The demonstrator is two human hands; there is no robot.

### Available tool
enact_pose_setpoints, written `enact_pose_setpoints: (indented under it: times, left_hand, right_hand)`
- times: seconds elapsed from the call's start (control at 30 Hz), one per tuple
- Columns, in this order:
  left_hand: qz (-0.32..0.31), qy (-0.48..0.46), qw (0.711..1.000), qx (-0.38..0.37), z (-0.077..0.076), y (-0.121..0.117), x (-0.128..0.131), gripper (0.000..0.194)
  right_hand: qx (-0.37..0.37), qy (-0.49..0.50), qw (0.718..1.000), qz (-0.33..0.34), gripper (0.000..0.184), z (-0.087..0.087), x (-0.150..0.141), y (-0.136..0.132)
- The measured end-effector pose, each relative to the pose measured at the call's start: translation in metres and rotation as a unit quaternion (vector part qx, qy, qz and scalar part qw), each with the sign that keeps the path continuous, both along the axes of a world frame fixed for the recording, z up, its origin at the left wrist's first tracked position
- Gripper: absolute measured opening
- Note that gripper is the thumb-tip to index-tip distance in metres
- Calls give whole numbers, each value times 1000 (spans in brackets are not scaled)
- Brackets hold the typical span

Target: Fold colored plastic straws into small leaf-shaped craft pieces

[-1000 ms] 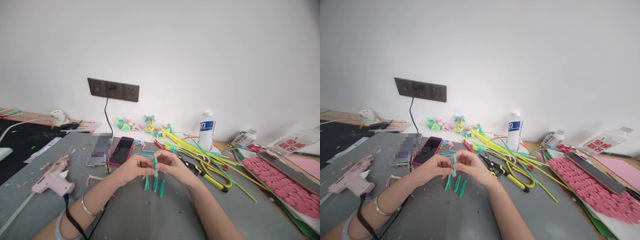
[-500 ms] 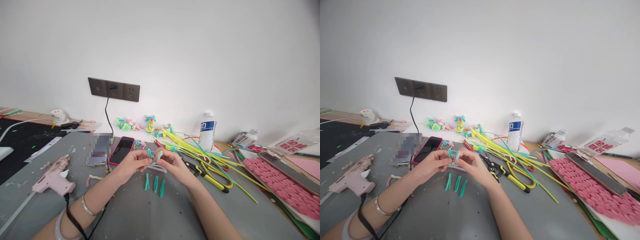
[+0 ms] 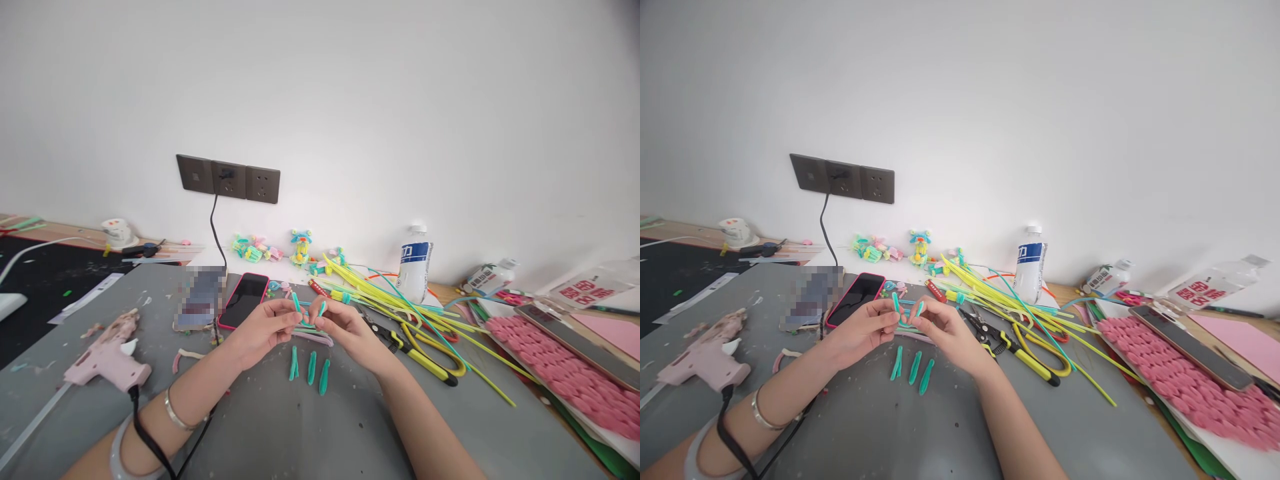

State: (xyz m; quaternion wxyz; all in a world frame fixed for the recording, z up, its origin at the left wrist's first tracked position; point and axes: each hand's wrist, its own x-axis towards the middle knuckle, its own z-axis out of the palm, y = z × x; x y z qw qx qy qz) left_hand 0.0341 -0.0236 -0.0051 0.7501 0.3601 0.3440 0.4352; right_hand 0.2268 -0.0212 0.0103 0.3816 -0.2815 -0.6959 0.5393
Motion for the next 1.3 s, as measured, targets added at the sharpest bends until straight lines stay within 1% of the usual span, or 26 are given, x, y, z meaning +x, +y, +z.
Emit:
enact_pose_setpoints:
  times: [0.07,0.17,0.3,0.5,0.63,0.7,0.87,0.97,1.03,1.17,1.23,1.3]
  left_hand:
    - [-2,11,1000,19,1,0,-1,29]
    - [-12,54,997,62,2,1,-3,28]
    - [-52,103,988,98,2,1,-6,25]
    - [-109,124,981,101,5,-1,-8,23]
    - [-132,122,979,99,6,-1,-8,23]
    - [-138,105,981,90,6,-2,-7,27]
    - [-123,63,987,88,5,-2,-5,48]
    - [-120,70,986,91,6,-3,-4,52]
    - [-107,78,986,98,6,-2,-3,50]
    - [-80,119,983,118,2,-1,-2,30]
    - [-70,157,974,150,0,-1,-2,26]
    - [-69,201,957,197,0,-3,-1,27]
  right_hand:
    - [-6,-1,1000,1,23,-1,0,0]
    - [-15,4,1000,-2,21,-3,0,1]
    - [-29,25,999,1,18,-6,0,2]
    - [-58,35,997,28,20,-5,-1,-1]
    - [-42,33,998,33,19,-5,-2,-2]
    - [-35,42,998,41,17,-6,-3,-2]
    - [-52,85,994,50,15,-7,-8,-4]
    - [-69,100,991,50,15,-7,-11,-4]
    - [-77,101,991,33,16,-6,-11,-3]
    - [-82,94,992,-24,17,-8,-8,0]
    - [-76,91,992,-47,16,-10,-7,2]
    - [-68,87,992,-68,17,-11,-7,3]
